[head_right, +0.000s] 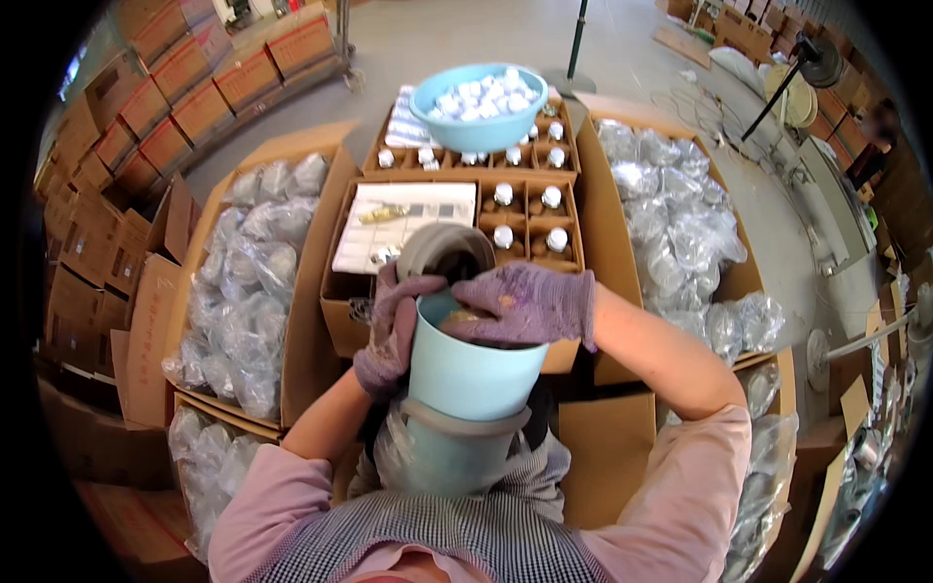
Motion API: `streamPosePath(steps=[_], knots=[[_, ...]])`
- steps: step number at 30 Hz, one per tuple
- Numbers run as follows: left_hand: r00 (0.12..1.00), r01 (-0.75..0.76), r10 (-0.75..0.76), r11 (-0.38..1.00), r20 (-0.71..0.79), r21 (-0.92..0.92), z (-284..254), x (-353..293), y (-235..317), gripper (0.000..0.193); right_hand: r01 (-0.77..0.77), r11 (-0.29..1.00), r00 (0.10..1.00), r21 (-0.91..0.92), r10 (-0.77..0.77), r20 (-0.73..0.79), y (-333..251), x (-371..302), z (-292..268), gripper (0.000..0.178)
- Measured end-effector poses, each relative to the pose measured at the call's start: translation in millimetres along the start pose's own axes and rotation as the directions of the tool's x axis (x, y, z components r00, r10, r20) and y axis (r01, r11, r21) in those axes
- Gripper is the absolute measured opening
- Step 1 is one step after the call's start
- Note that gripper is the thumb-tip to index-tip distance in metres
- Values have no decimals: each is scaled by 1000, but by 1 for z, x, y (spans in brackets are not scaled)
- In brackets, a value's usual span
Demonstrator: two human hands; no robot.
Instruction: The person unpacks thermos bodies from plastic bags, applies labels to the exterior, and assembles them by inserting inner glass containers and screwing on lids. The person repeats this process for multiple units, handling beige and light blue thermoses.
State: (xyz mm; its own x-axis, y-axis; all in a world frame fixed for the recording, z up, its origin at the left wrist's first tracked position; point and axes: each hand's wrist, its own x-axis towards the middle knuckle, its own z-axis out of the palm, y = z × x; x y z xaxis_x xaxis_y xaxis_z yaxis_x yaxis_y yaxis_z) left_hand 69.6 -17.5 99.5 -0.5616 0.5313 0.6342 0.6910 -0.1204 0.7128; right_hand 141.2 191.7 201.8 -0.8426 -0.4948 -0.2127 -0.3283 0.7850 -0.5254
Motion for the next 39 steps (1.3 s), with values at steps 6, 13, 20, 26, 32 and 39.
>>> streamPosePath(steps=[6, 13, 20, 26, 32, 39], knots=[[994, 103, -99, 991, 53, -86, -1, -3, 10, 28, 240, 970, 943, -24, -239, -232, 14, -4, 26, 46], [996, -34, 29, 998, 79, 62, 0, -4, 0, 36, 77, 953, 989, -292, -109, -96, -5, -1, 18, 22], [980, -145, 101, 951, 170, 273, -3, -8, -3, 34, 105, 866, 958, -489, -220, -185, -8, -2, 30, 17], [997, 17, -29, 984, 68, 177, 6, 3, 14, 35, 279, 768, 858, -577, -469, -208, 9, -4, 31, 24], [997, 27, -41, 980, 68, 197, 0, 0, 11, 32, 377, 779, 811, -501, -539, -228, 11, 5, 36, 22], [975, 76, -141, 935, -169, -346, -32, 70, 24, 69, 393, 707, 720, -588, -634, -282, 16, 7, 28, 42]])
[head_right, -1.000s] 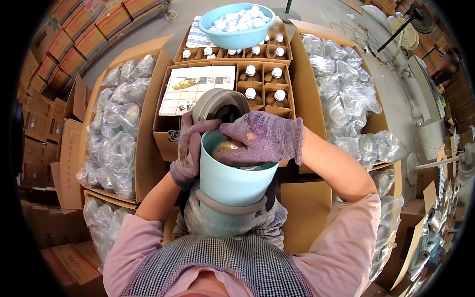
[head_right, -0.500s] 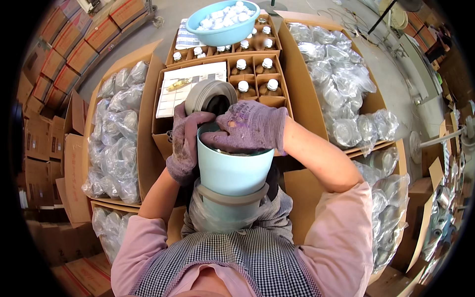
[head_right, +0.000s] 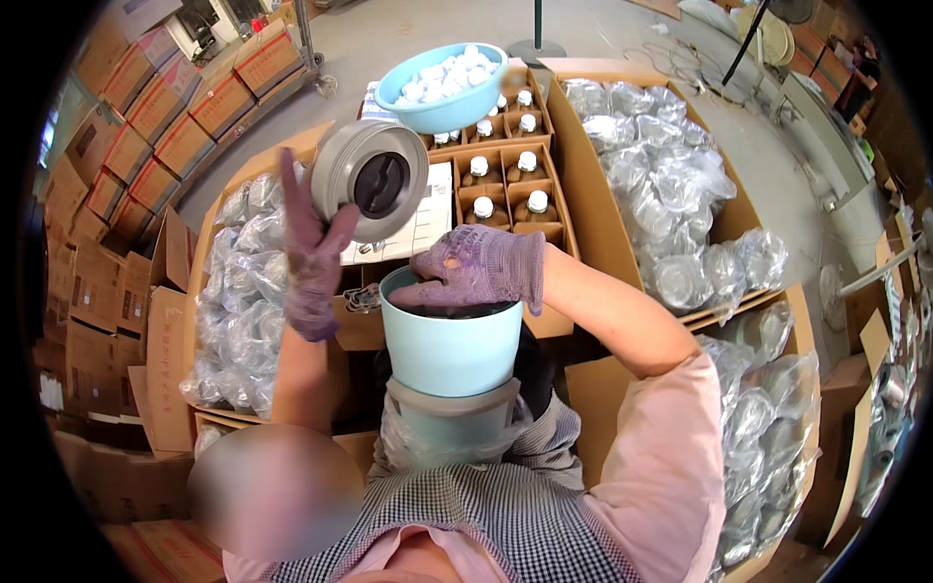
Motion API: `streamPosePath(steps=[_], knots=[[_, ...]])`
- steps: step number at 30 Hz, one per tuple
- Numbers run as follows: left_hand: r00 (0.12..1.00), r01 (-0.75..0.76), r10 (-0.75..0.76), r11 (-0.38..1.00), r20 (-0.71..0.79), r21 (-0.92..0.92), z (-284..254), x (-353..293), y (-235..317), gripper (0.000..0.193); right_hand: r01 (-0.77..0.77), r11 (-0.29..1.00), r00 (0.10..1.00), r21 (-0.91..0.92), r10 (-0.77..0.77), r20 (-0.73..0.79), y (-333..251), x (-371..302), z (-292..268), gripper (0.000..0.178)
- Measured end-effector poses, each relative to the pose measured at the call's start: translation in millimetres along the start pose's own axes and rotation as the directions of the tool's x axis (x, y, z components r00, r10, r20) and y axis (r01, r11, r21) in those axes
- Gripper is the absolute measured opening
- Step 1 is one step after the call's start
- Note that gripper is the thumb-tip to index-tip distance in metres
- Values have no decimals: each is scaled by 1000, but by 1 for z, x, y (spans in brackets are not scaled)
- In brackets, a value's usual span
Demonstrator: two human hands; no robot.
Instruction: The person unpacks thermos bodies from plastic bags, applies labels to the exterior, and assembles them by inserting inner glass containers and screwing on lids. The person repeats this process for multiple units, handling beige and light blue thermoses.
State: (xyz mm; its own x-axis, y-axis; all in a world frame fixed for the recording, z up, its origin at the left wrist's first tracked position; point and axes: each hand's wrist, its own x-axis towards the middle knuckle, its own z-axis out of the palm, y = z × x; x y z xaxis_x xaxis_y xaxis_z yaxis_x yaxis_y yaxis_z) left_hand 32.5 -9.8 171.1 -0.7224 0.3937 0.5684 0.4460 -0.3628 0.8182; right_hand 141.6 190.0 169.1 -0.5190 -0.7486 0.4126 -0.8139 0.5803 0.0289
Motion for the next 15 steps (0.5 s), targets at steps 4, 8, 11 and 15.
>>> streamPosePath(steps=[4, 8, 11, 15], knots=[[976, 205, -181, 954, 123, -220, -16, 17, 12, 79, -619, 434, 515, 655, 853, -78, -1, 4, -41, 25], [947, 129, -82, 982, 311, -134, -17, 10, -1, 71, -229, 424, 401, 876, 861, -313, 24, -12, -27, 42], [791, -294, 262, 955, 553, -34, -4, 21, -12, 55, -38, -32, 507, 999, 860, 47, 5, -15, -10, 76], [799, -122, 83, 992, 596, 25, 11, 13, 12, 32, -231, 102, 519, 968, 854, 34, -11, -33, -11, 81]])
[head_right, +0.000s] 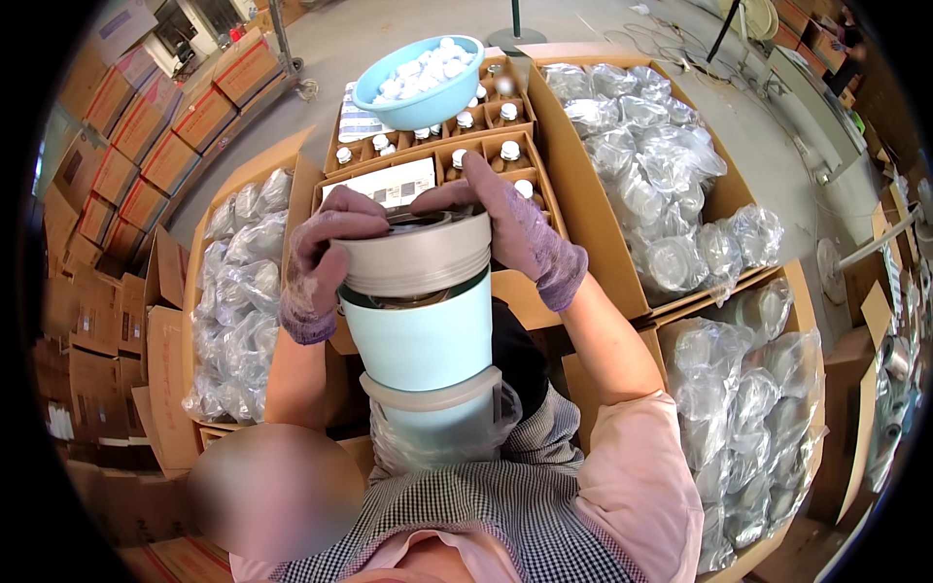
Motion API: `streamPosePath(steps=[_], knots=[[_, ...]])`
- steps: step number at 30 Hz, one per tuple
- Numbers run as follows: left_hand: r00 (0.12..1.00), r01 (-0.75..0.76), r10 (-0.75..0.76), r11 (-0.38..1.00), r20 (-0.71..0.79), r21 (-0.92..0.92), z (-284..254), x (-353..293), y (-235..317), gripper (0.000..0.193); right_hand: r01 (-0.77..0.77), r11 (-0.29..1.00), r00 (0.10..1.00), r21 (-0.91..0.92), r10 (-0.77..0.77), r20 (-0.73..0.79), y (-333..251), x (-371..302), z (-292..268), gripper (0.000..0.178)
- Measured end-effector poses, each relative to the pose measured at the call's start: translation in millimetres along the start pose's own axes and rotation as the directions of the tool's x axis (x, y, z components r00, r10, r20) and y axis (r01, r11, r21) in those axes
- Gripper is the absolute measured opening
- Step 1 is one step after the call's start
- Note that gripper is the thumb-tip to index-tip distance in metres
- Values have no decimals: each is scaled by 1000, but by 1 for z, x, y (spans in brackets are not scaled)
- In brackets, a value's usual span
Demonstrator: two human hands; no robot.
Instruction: The person unpacks thermos bodies from plastic bags, applies labels to the exterior, and assembles them by inserting inner glass containers and screwing on lids. The person repeats this process for multiple units, handling beige and light blue thermoses.
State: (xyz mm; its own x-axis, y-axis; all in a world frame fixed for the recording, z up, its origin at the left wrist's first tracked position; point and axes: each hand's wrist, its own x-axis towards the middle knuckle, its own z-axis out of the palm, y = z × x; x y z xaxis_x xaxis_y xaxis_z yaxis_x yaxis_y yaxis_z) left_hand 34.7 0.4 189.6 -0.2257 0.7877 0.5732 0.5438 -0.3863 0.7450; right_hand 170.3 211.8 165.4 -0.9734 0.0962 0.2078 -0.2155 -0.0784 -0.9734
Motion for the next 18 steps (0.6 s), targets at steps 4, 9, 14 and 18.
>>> streamPosePath(steps=[4, 9, 14, 18], knots=[[1000, -16, 16, 999, -5, 43, 5, -3, 8, 29, 89, 996, 989, -23, -91, -116, 1, -10, 12, 79], [999, 1, 0, 999, -34, 34, 4, -12, 15, 32, 70, 994, 994, -80, -76, -77, -4, -11, 19, 72], [1000, 28, -26, 941, -11, 336, 29, -4, 54, 35, -68, 803, 998, 592, 66, 24, 44, -9, 19, 66], [999, -43, 19, 851, 50, 523, 49, 8, 77, 31, -83, 630, 997, 772, 47, 69, 64, -12, 26, 64]])
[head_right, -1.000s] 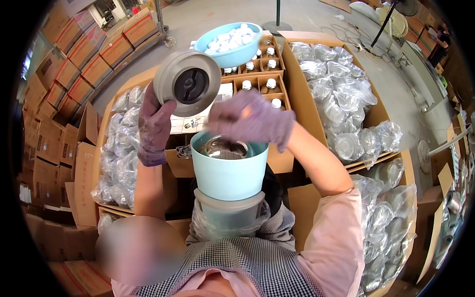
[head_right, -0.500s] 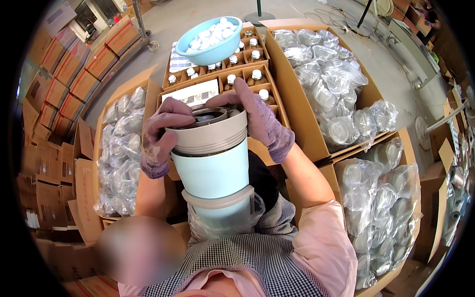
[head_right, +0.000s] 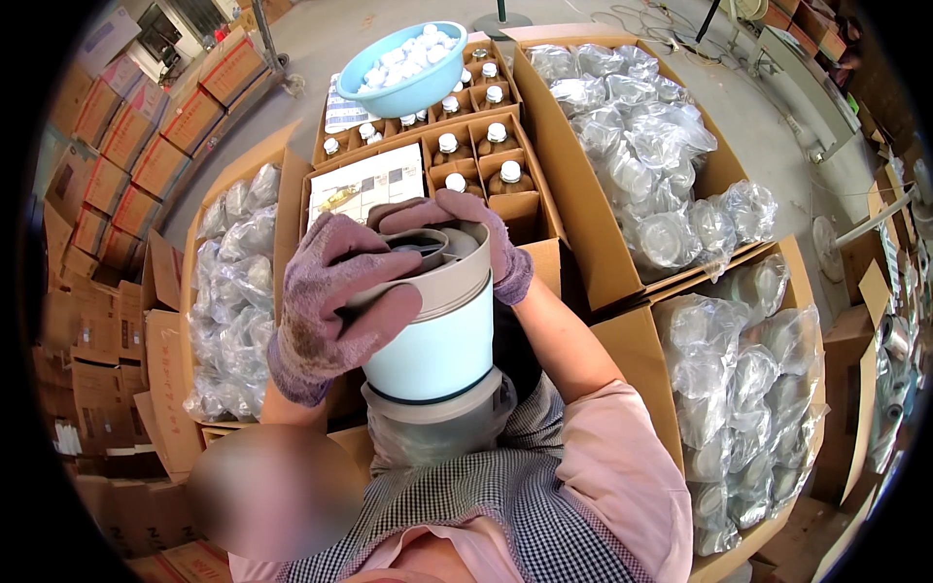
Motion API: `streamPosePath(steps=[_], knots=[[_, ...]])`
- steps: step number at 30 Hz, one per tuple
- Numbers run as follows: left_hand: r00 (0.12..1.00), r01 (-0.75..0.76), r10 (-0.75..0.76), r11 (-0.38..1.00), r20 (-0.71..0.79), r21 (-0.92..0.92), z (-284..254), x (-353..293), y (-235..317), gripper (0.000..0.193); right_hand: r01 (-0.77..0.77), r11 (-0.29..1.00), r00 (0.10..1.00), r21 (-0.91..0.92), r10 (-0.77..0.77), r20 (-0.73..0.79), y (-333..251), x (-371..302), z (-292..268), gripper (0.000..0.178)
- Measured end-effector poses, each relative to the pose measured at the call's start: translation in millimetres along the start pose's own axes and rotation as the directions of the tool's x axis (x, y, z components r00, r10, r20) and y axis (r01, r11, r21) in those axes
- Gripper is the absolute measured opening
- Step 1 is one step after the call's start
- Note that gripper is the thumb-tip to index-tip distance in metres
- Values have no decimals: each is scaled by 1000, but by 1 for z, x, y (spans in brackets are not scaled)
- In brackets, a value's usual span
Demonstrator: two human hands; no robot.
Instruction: The person unpacks thermos bodies from plastic bags, applies labels to the exterior, and assembles them by inserting inner glass containers and screwing on lids. The person repeats this process for multiple units, handling beige and light blue thermoses.
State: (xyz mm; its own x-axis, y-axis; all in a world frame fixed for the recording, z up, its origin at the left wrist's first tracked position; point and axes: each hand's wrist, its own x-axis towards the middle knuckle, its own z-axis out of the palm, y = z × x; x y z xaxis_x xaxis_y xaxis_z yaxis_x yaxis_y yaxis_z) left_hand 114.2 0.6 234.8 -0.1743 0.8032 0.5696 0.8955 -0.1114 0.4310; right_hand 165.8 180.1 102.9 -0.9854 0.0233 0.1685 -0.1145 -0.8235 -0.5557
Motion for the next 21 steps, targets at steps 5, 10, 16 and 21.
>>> streamPosePath(steps=[5, 10, 16, 21], knots=[[996, 85, -85, 944, 14, -319, 1, -22, -46, 35, 180, 826, 984, -534, -146, 106, -16, -7, 5, 60], [989, -20, 40, 990, -146, 140, 20, 0, 8, 20, 101, 993, 983, -58, -91, 157, 2, -6, 23, 58], [1000, -24, 14, 921, -27, -390, -13, -36, -69, 34, 66, 767, 985, -638, -151, -80, -9, -17, 37, 73], [995, 97, -100, 957, 4, -274, -14, -31, -45, 29, 158, 570, 964, -806, -266, 0, -22, -15, 49, 65]])
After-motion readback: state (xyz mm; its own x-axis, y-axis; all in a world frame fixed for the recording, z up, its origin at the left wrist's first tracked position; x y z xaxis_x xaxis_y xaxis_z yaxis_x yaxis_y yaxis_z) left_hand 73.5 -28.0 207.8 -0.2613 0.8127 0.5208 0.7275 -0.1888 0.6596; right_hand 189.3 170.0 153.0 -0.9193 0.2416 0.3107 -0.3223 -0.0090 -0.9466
